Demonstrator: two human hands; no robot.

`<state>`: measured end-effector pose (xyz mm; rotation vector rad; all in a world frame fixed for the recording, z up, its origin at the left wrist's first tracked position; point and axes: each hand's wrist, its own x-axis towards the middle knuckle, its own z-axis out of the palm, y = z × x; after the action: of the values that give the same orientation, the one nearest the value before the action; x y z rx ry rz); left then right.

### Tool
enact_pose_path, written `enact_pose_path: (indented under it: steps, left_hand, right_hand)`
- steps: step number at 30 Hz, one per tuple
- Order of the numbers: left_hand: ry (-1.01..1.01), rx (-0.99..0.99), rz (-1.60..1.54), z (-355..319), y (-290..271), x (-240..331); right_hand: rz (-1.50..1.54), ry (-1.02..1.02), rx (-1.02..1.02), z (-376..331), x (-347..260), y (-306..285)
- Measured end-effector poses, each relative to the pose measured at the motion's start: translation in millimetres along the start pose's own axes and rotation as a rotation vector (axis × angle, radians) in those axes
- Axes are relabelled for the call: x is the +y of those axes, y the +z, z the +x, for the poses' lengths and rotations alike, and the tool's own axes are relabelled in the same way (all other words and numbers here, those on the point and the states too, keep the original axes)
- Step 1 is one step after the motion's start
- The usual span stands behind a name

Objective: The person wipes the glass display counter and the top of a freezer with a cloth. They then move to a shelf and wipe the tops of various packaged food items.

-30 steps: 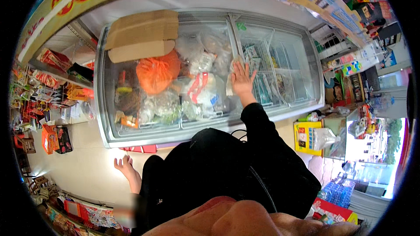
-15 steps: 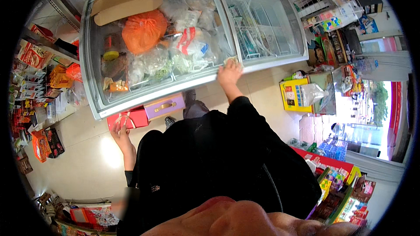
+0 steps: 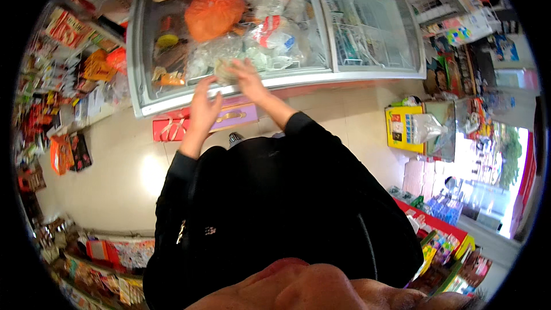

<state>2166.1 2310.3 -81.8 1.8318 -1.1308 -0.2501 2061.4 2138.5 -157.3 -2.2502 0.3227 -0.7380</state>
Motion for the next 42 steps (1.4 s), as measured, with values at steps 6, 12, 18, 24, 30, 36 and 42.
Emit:
enact_pose_path:
  steps: [6, 12, 18, 24, 30, 36, 42]
  left_hand:
    - [0.024, -0.131, 0.406, 21.5, 83.4, -1.7]
    - [-0.192, 0.151, 0.886, 7.0, 36.4, -120.6]
    - [-0.194, 0.373, 1.175, -31.0, -50.5, -165.6]
    - [-0.051, 0.074, 0.915, -6.8, 107.5, -43.0]
    - [0.214, -0.112, 0.705, 25.7, 270.9, 50.3]
    - [0.261, -0.327, 0.612, 67.2, 346.1, 117.0]
    - [0.313, -0.181, 0.691, 105.5, 368.8, 97.7]
  right_hand:
    - [0.270, 0.566, 0.372, -86.7, 63.4, -110.7]
    - [0.259, 0.932, 0.382, -263.8, 103.4, -257.0]
    - [0.034, 1.560, 0.299, -450.6, 88.5, -342.1]
    - [0.184, 1.499, -0.281, -569.1, 58.6, -368.3]
    - [0.010, 1.565, -0.002, -552.4, 118.4, -372.7]
    - [-0.065, 1.424, 0.219, -552.1, 106.0, -378.1]
    - [-0.179, 1.795, -0.003, -499.8, -8.4, -391.5]
